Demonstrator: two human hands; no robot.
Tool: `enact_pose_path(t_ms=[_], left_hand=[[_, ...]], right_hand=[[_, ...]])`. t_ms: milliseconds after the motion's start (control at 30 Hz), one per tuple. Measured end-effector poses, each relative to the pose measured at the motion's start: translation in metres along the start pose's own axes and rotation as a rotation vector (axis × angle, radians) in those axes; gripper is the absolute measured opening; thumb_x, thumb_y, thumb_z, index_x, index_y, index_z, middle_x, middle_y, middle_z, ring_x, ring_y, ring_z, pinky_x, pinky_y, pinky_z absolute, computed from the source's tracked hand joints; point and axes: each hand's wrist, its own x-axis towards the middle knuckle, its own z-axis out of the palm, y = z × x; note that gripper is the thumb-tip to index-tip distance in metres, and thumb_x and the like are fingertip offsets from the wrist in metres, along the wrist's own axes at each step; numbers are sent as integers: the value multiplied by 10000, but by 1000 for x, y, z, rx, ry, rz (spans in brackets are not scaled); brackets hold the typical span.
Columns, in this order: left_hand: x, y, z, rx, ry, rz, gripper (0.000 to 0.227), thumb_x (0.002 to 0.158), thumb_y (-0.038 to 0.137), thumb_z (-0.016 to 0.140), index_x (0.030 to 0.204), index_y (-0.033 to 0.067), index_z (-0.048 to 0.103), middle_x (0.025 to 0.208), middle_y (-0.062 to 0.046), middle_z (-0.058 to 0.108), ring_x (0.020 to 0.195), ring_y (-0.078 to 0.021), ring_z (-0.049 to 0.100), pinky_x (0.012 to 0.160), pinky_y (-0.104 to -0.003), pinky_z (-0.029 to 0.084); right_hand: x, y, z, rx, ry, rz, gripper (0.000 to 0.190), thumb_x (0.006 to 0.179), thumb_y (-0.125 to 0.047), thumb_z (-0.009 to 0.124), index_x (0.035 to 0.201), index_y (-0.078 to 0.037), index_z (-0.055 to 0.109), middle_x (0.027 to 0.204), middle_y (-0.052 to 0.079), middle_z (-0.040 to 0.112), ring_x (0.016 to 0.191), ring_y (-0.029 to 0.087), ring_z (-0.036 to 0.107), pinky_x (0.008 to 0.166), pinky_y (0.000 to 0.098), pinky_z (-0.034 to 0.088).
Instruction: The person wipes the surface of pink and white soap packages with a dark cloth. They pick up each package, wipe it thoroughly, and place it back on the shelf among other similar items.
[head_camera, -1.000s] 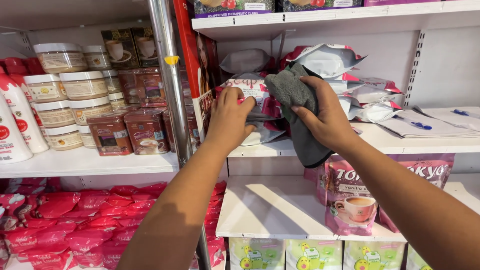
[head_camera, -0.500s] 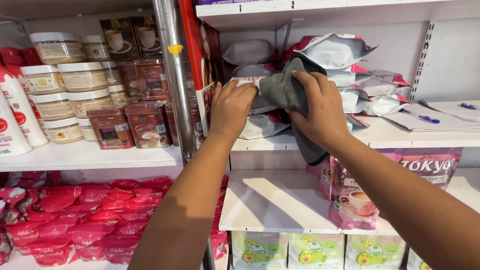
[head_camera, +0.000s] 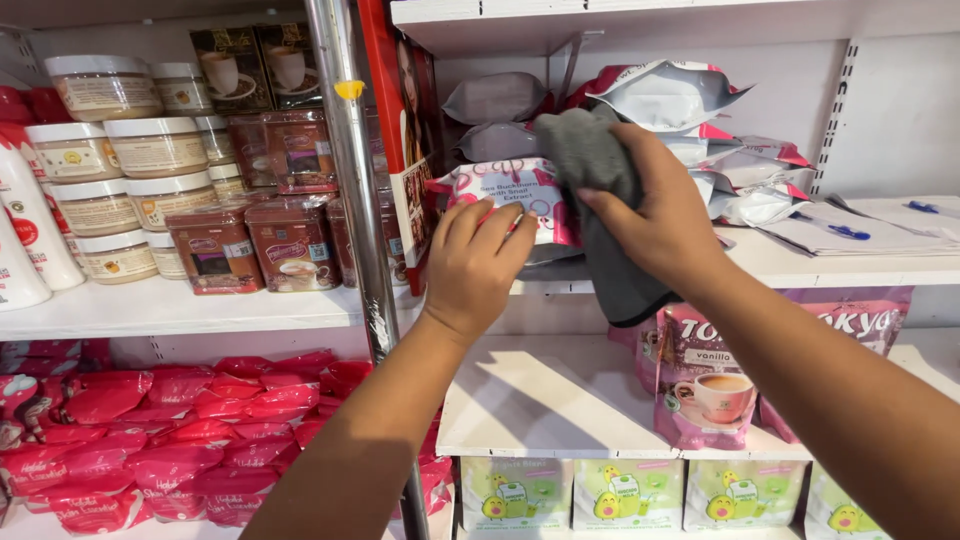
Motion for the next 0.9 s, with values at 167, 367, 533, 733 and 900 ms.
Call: enact_pose_path(t_ms=[167,367,533,733,900], left_hand=[[-5,6,3,-19,-83,-355,504,683,249,854,1116,87,651,1153,-117,598,1113,-358,551,1055,-540,433],[-18,12,17,-194,-190,-919,938,566,332,971,1231,40,378,1253,-248,511,1180,-435,520,1005,-506,446],[-28,10,19,-529,-45,-952,1198,582,255,968,1479,25,208,1367,-258,517,1221,-379,586,1012,-442,501],[-40,9,19,-631,-219,-1102,1445,584,206,924,1617,33,-72,1310,-131,644,1195,-269,652,1033,-381,510],[-52,21,35,-547,-48,-997,1222,635,167,949,1587,12,199,1474,-276,465,1354,-400,495,1126,-433,435]], right_hand=[[6,-21,23,-134,-88,-207,663,875,-272,789,1441,-47,525,1361,217,595,1241,419,561,1068,489,436],[3,-10,38,-150,-155,-212,683,890,-312,772,1492,-115,515,1479,258,487,1310,463,487,1110,499,390],[-12,-28,46,-147,-127,-138,687,876,-316,756,1498,-142,521,1539,284,424,1376,477,437,1158,502,357],[-13,-37,56,-333,-180,-430,662,789,-389,808,1372,-149,602,1494,229,465,1419,533,392,1157,601,280],[15,-13,76,-137,-119,-144,627,862,-416,755,1416,-176,582,1565,254,417,1365,528,440,1132,568,373]])
